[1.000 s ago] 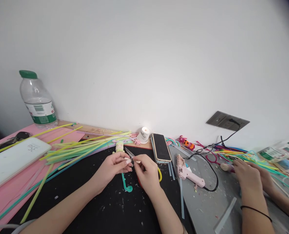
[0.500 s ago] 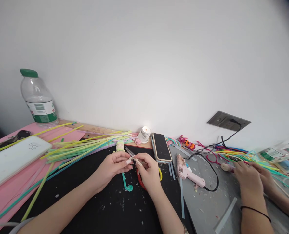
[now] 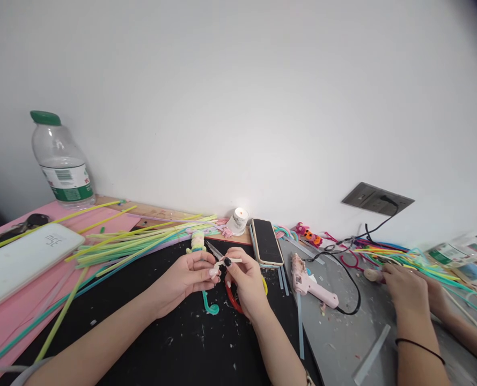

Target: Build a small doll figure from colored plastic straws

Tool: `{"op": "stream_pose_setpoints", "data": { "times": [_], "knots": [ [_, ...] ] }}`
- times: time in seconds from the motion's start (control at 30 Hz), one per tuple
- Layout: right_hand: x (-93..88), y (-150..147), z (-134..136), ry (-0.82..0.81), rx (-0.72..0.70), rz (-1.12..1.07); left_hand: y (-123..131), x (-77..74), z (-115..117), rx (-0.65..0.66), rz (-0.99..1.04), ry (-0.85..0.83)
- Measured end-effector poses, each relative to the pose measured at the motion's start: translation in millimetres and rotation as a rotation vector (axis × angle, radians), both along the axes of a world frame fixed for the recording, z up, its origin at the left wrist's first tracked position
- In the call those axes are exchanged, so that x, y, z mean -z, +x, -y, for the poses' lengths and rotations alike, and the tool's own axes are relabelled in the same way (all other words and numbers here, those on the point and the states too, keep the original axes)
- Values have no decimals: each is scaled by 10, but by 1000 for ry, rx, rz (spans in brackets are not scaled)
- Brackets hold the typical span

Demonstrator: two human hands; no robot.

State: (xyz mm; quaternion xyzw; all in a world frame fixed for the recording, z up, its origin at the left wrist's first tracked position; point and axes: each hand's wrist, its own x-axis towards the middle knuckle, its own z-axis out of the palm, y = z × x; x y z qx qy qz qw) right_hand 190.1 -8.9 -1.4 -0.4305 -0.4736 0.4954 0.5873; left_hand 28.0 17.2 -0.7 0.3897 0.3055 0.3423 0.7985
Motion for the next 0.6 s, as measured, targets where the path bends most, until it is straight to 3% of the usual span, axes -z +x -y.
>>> {"op": "stream_pose_setpoints", "data": {
  "times": [0.2,0.6],
  "knots": [
    [30,0,-6,-92,-49,-149,5,-37,22,63,-39,44],
    [-15,-7,12,-209,-105,-193,1,-65,57,125,-110,74]
  ]
}}
